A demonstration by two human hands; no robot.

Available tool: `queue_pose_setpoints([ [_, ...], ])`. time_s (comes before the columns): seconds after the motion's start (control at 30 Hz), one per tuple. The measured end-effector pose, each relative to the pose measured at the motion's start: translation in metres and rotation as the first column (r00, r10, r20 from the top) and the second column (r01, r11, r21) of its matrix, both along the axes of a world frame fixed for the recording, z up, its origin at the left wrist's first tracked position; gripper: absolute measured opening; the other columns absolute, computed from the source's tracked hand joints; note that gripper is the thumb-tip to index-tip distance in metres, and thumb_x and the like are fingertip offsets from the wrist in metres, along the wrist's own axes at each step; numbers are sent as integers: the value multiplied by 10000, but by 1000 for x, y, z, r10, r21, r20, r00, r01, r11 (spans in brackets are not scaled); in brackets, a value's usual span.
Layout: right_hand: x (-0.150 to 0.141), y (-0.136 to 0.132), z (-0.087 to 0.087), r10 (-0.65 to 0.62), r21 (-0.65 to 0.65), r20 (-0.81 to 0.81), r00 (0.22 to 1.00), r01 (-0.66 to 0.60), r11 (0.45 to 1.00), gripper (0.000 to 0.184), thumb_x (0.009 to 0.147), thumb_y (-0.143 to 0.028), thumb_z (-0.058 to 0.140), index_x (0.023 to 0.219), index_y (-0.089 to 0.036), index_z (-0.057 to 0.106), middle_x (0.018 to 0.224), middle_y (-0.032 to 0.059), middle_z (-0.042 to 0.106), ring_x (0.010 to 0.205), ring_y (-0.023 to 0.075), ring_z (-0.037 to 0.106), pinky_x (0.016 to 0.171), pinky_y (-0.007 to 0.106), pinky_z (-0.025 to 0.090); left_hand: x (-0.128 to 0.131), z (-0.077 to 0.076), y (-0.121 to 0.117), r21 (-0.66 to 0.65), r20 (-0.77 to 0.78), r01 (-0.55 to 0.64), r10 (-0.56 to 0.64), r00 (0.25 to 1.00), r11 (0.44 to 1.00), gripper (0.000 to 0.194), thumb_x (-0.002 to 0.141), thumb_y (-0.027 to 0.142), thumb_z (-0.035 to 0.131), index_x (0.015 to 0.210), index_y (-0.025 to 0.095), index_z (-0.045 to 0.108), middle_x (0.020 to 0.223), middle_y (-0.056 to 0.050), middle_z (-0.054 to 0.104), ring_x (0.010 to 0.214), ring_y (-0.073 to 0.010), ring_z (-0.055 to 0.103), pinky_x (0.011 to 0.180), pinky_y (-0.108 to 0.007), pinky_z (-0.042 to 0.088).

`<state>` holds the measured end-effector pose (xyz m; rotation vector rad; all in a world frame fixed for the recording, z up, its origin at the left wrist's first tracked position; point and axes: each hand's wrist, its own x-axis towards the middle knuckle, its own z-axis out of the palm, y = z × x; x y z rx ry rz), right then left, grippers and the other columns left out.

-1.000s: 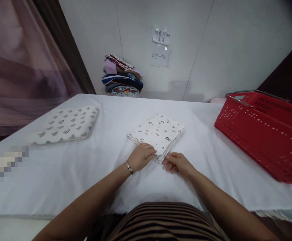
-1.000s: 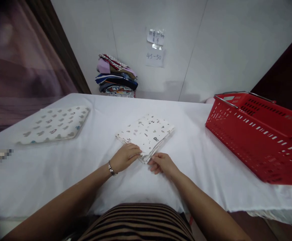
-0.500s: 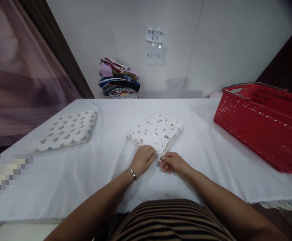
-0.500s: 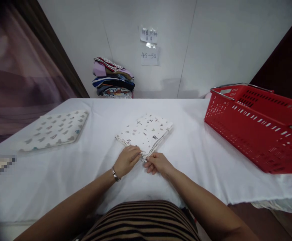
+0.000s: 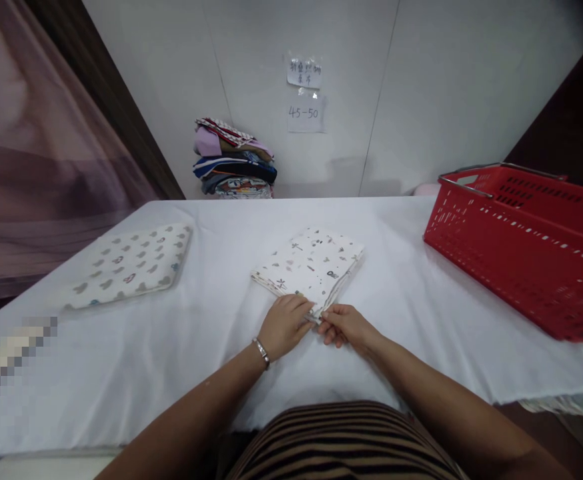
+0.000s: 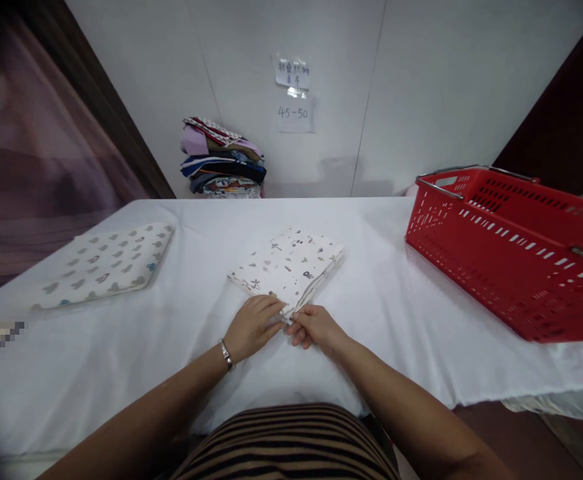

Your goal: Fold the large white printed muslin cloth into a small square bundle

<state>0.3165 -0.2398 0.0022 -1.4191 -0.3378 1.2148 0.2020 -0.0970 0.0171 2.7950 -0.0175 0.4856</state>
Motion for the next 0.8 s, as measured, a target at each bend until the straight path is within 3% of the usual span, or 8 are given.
queue_pose_setpoints([
  [0.13,0,-1,-1,-7,10,-5,1000,7,1000,170,805,-300,551,729,-157,500,635,22,663,406,93,573,295,149,335,6,2,1,11,4,-21,21,1000,1000,188,852,264,468,999,225,578,927,-38,607,897,-191,520,806,-362,385],
  [0.4,2,-4,-1,-31,-11,-47,998,31,999,212,845,-341,505,738,-158,496,645,27,667,406,98,578,293,153,336,14,7,3,-200,100,-140,162,982,970,117,816,232,501,878,205,596,799,-13,603,791,-159,533,741,-307,412],
  [0.8,-3,7,6,18,-123,48,999,-12,992,176,816,-247,530,674,-162,471,520,-6,613,385,95,562,280,150,278,14,1,-5,-142,196,-158,185,963,977,155,824,228,495,944,201,589,882,-28,614,856,-173,523,770,-326,403],
])
